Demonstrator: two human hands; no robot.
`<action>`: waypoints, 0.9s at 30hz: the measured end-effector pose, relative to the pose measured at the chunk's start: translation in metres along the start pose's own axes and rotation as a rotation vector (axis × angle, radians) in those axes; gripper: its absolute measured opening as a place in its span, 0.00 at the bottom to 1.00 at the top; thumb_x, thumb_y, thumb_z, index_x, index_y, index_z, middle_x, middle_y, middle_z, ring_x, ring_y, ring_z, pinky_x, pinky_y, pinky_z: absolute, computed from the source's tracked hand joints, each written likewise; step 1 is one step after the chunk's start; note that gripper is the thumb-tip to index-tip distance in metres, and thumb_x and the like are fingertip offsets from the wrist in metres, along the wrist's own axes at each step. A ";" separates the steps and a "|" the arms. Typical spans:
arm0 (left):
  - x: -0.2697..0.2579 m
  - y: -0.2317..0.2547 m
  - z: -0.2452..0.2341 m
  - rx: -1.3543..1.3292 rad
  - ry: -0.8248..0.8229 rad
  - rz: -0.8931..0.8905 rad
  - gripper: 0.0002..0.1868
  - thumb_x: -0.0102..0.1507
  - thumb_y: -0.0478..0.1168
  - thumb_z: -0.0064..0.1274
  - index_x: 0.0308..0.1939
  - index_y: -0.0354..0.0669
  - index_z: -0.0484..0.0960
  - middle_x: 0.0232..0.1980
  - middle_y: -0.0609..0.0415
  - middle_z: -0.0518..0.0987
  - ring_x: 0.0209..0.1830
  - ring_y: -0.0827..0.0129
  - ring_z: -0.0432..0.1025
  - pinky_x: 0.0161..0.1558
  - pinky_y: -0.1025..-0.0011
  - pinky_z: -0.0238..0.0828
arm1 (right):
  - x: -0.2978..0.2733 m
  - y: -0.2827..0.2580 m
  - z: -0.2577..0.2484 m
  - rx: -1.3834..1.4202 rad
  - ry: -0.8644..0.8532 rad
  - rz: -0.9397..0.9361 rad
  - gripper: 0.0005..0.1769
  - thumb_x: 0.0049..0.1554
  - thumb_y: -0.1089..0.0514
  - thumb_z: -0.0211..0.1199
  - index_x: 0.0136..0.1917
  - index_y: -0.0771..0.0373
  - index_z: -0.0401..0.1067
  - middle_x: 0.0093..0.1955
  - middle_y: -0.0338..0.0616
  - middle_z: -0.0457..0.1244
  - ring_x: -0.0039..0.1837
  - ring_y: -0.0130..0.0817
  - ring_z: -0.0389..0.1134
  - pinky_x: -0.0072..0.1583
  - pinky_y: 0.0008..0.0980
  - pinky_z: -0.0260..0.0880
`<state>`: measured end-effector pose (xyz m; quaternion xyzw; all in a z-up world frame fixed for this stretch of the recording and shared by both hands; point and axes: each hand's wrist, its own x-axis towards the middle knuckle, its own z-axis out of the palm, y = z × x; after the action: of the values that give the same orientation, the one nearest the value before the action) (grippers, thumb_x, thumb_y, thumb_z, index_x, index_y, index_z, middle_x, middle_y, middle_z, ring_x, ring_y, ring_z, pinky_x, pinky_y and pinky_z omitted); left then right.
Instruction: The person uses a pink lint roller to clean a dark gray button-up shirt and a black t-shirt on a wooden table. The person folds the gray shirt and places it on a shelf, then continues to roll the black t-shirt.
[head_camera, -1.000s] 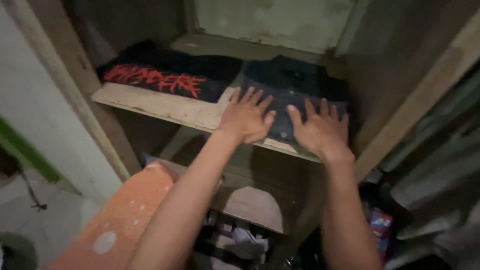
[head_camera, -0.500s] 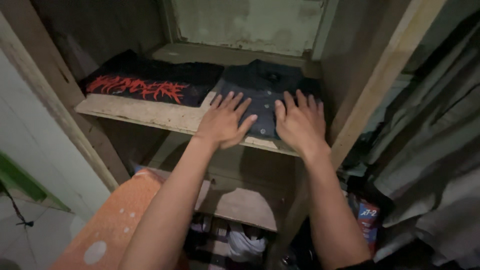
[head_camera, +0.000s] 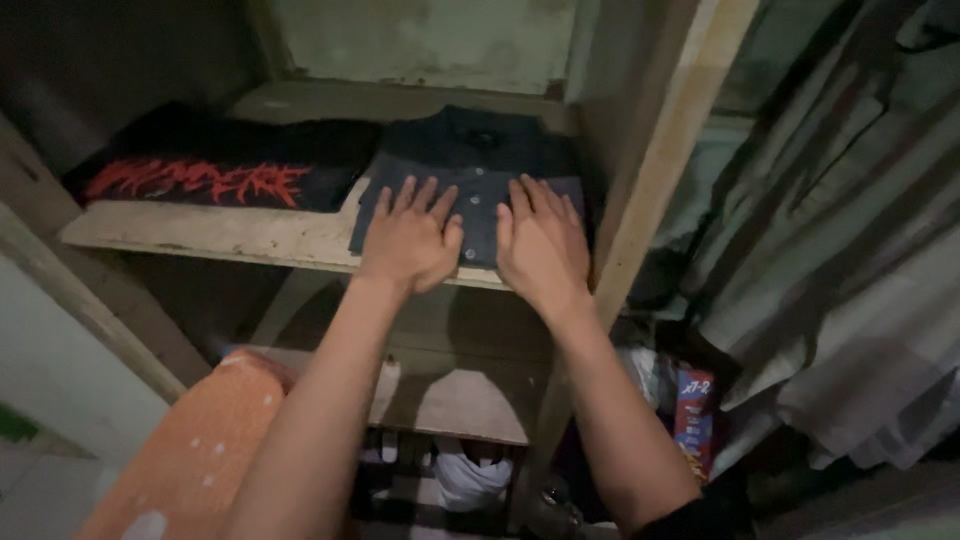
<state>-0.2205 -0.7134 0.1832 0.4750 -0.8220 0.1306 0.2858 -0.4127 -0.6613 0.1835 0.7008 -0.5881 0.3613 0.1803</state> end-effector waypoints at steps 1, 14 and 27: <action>-0.002 0.001 -0.002 -0.023 -0.029 -0.021 0.32 0.67 0.54 0.34 0.73 0.47 0.69 0.76 0.43 0.65 0.78 0.47 0.54 0.75 0.47 0.41 | -0.001 -0.001 -0.002 0.043 -0.011 -0.009 0.27 0.70 0.45 0.45 0.73 0.61 0.68 0.78 0.52 0.60 0.79 0.56 0.60 0.80 0.57 0.53; -0.007 0.001 -0.008 -0.070 -0.118 -0.038 0.31 0.70 0.54 0.31 0.73 0.44 0.65 0.76 0.43 0.62 0.77 0.46 0.51 0.72 0.46 0.38 | -0.005 -0.006 -0.009 -0.100 -0.138 0.003 0.30 0.64 0.42 0.47 0.71 0.59 0.69 0.74 0.54 0.60 0.74 0.63 0.57 0.72 0.64 0.49; -0.066 0.005 -0.091 0.238 0.166 -0.112 0.37 0.67 0.59 0.39 0.75 0.46 0.65 0.77 0.38 0.62 0.78 0.41 0.52 0.72 0.32 0.35 | -0.007 -0.065 -0.031 0.204 0.151 -0.270 0.21 0.65 0.54 0.54 0.66 0.68 0.72 0.67 0.57 0.64 0.73 0.57 0.60 0.74 0.57 0.51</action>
<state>-0.1682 -0.6200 0.2169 0.5381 -0.7466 0.2497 0.3011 -0.3602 -0.6194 0.2105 0.7589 -0.4339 0.4430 0.1988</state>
